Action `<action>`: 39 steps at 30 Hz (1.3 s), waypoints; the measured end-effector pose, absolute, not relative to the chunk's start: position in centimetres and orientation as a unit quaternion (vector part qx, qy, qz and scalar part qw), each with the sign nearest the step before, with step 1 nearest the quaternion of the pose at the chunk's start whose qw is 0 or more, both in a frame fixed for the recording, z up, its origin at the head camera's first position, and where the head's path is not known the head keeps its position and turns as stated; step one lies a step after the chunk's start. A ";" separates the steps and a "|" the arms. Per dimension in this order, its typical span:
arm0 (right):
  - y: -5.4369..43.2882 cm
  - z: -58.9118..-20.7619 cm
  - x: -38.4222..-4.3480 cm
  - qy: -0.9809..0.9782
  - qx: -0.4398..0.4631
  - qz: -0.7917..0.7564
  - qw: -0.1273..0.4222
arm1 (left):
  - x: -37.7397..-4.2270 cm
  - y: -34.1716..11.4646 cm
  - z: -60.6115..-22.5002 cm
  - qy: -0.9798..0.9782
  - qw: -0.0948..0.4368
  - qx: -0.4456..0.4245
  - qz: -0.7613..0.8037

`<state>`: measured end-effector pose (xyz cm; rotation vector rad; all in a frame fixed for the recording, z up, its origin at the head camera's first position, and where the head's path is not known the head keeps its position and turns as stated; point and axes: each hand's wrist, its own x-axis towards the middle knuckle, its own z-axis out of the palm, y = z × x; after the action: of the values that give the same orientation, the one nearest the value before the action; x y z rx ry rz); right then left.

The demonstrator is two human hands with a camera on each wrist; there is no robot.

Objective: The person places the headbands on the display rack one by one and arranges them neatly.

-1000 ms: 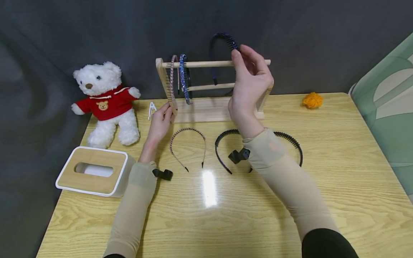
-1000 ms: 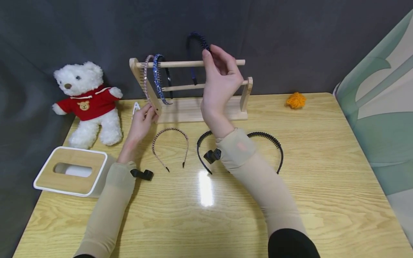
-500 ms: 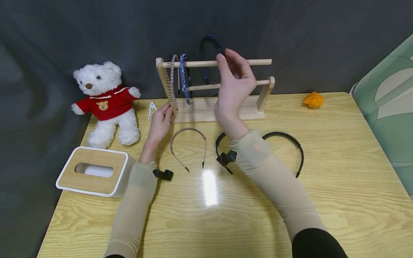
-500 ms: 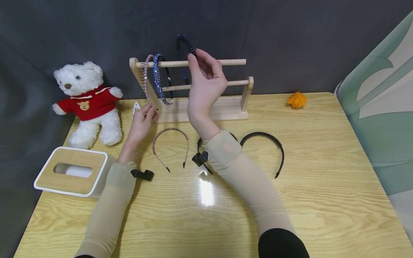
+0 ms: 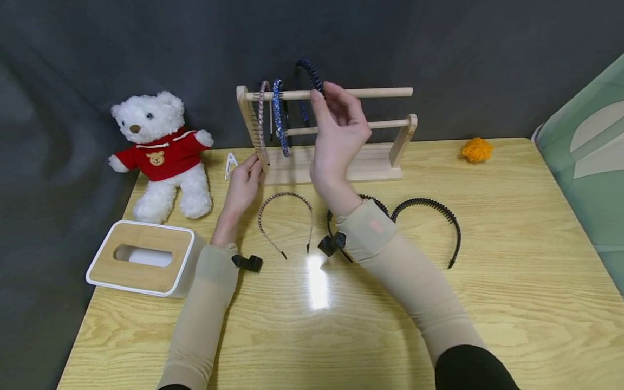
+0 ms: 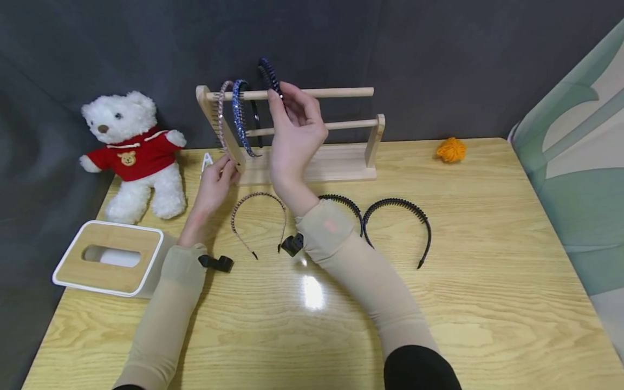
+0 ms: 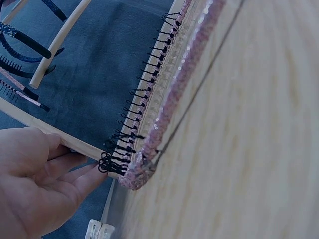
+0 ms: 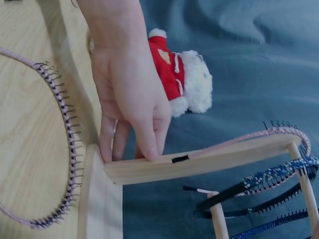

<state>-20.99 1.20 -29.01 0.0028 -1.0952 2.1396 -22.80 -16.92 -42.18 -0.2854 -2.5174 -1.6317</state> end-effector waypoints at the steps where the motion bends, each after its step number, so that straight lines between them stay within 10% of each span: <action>1: 1.1 -29.1 -20.9 -0.424 0.001 0.831 0.359 | -22.8 -16.9 -42.2 -0.834 0.064 -0.094 -0.540; 39: -1.4 -31.6 -20.9 -0.438 0.037 0.823 0.360 | -22.9 -17.2 -42.2 -0.833 0.065 -0.101 -0.540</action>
<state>-20.91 -1.43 -31.65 0.0943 -1.1296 2.1223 -22.90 -17.16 -42.25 -0.3038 -2.5149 -1.6299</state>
